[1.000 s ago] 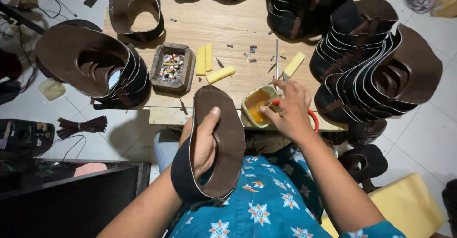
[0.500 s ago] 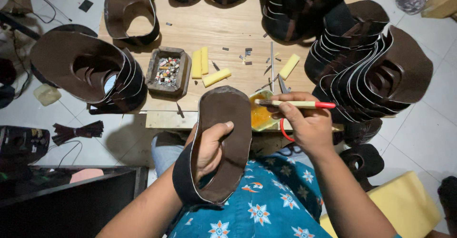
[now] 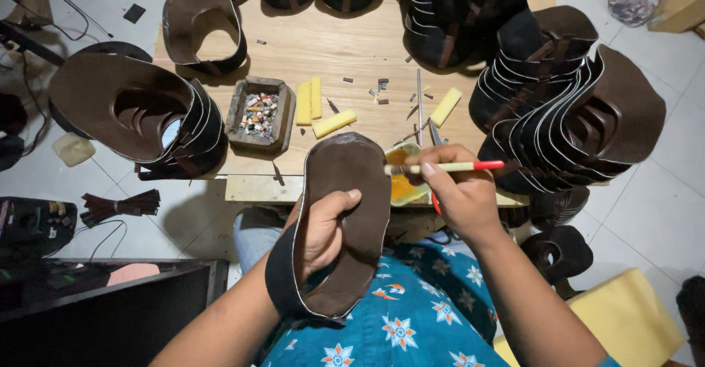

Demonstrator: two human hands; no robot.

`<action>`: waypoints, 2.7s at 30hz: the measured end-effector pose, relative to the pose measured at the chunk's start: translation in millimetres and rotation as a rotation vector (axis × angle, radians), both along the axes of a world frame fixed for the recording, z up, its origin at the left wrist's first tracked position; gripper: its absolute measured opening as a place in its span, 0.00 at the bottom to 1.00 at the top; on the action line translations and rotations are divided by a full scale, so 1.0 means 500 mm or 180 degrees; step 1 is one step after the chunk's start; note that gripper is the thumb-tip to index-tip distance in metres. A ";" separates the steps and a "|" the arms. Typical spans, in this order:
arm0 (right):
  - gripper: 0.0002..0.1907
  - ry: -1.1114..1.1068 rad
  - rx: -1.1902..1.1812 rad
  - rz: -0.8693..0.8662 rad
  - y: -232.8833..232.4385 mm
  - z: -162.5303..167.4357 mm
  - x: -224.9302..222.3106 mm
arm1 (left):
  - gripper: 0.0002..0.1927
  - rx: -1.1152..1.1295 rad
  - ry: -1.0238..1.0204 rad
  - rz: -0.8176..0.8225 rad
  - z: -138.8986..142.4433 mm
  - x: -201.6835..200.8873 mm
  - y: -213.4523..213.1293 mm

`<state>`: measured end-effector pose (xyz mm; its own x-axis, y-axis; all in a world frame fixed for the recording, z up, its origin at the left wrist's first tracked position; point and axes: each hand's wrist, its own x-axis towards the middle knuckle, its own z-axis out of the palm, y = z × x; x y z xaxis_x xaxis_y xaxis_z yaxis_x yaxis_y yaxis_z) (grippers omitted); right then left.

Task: The person holds a curved shoe upper component in one hand and uses a brush to apply adhesive from a small container onto its edges, working around the piece. They then set the treated piece with a stack of similar components and pick up the next piece to repeat the gluing.

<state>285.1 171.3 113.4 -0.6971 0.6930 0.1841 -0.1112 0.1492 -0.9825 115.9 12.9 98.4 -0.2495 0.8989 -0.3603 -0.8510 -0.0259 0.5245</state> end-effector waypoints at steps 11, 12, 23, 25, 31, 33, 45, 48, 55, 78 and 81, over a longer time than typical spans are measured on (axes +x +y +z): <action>0.07 0.0121 0.0126 0.0071 0.024 0.017 -0.029 | 0.28 0.0040 0.0579 -0.0334 0.047 0.001 0.004; 0.07 0.0152 0.0105 0.0151 0.027 0.021 -0.034 | 0.26 -0.0001 0.0532 -0.0400 0.052 0.001 0.003; 0.12 -0.1579 0.0275 -0.0327 0.027 0.006 -0.028 | 0.18 -0.0563 0.1477 -0.0004 0.029 0.001 -0.031; 0.12 -0.2123 0.0326 -0.0249 0.024 0.003 -0.007 | 0.18 -0.0818 0.1000 -0.0365 0.000 -0.005 -0.050; 0.10 -0.1525 0.2521 -0.0371 0.044 -0.035 -0.001 | 0.13 -0.0547 0.2176 -0.0974 -0.056 -0.026 -0.074; 0.25 -0.1749 0.2395 -0.0437 0.039 -0.057 -0.019 | 0.11 -0.0449 0.2338 -0.0720 -0.048 -0.031 -0.076; 0.12 -0.2144 0.1976 -0.0647 0.020 -0.014 0.040 | 0.07 -0.0498 0.2164 -0.0154 -0.016 -0.023 -0.042; 0.13 -0.1932 0.0700 -0.0615 0.015 -0.010 0.051 | 0.08 -0.0398 0.1517 -0.0278 -0.024 -0.014 -0.038; 0.15 0.0080 -0.0524 -0.0523 0.001 -0.011 0.022 | 0.08 -0.0043 0.1393 -0.0782 -0.027 0.008 -0.017; 0.08 -0.0334 0.0398 -0.0034 0.012 0.032 0.004 | 0.09 -0.0111 0.1308 -0.0911 0.003 0.004 -0.016; 0.07 -0.0414 0.0344 0.0114 0.005 0.024 0.020 | 0.10 -0.0016 0.1151 -0.0719 0.000 0.003 -0.019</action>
